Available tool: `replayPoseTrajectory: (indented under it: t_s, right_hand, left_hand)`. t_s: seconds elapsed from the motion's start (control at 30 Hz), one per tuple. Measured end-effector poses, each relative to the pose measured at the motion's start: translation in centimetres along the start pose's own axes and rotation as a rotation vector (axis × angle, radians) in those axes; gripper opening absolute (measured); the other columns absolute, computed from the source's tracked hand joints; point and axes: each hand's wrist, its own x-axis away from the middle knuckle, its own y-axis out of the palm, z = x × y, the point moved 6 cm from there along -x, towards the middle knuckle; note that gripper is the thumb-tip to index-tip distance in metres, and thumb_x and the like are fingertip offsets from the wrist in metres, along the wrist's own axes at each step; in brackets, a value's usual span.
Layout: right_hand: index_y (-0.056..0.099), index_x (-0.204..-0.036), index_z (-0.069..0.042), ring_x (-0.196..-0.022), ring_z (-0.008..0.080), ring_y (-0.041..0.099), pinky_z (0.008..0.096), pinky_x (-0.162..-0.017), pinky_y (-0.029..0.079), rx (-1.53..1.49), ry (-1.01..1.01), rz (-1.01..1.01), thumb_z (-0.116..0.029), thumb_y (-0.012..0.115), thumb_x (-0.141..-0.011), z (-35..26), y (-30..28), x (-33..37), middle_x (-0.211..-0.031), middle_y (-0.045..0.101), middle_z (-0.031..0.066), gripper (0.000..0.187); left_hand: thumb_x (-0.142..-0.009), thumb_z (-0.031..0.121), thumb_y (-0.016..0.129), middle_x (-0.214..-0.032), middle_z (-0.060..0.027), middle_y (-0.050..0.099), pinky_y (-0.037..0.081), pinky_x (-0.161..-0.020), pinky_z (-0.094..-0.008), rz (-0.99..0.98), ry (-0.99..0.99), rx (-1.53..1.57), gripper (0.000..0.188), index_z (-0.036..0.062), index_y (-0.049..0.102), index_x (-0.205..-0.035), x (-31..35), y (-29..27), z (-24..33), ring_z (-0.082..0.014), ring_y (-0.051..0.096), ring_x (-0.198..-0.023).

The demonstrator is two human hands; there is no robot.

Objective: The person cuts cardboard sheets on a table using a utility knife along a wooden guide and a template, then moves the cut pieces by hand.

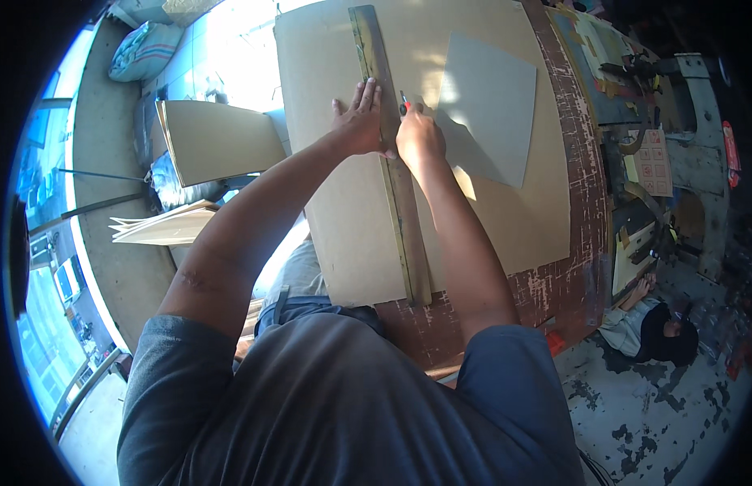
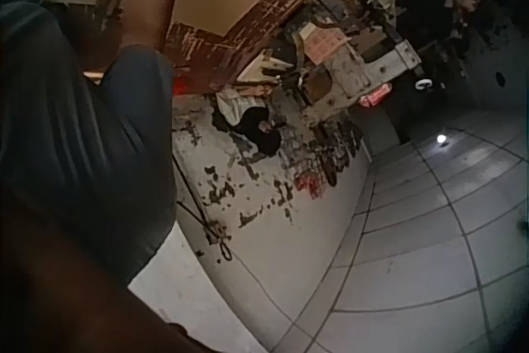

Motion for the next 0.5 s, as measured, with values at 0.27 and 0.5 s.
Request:
replayPoseTrajectory:
  t_s: [0.27, 0.5]
  right_hand:
    - [0.052, -0.118, 0.007, -0.109, 0.0422, 0.065, 0.0492, -0.089, 0.055, 0.021, -0.041, -0.021, -0.005, 0.046, -0.092, -1.3, 1.7, -1.2, -0.116, 0.064, 0.0304, 0.029]
    - [0.053, -0.12, 0.009, -0.117, 0.0455, 0.059, 0.0494, -0.098, 0.05, 0.072, 0.022, -0.127, -0.001, 0.045, -0.09, -1.2, 1.7, -2.8, -0.121, 0.06, 0.034, 0.033]
  left_hand:
    - [-0.053, 0.063, 0.088, -0.165, -0.0176, 0.0, 0.022, -0.111, -0.0735, -0.006, -0.017, 0.004, 0.145, -0.003, 0.008, -0.155, 0.5, 0.3, -0.7, -0.0336, 0.005, -0.153]
    - [-0.054, 0.066, 0.086, -0.165, -0.0172, 0.0, 0.022, -0.111, -0.0732, -0.031, -0.011, -0.022, 0.145, -0.0017, 0.007, -0.156, 0.0, 0.6, -0.2, -0.0328, 0.004, -0.153]
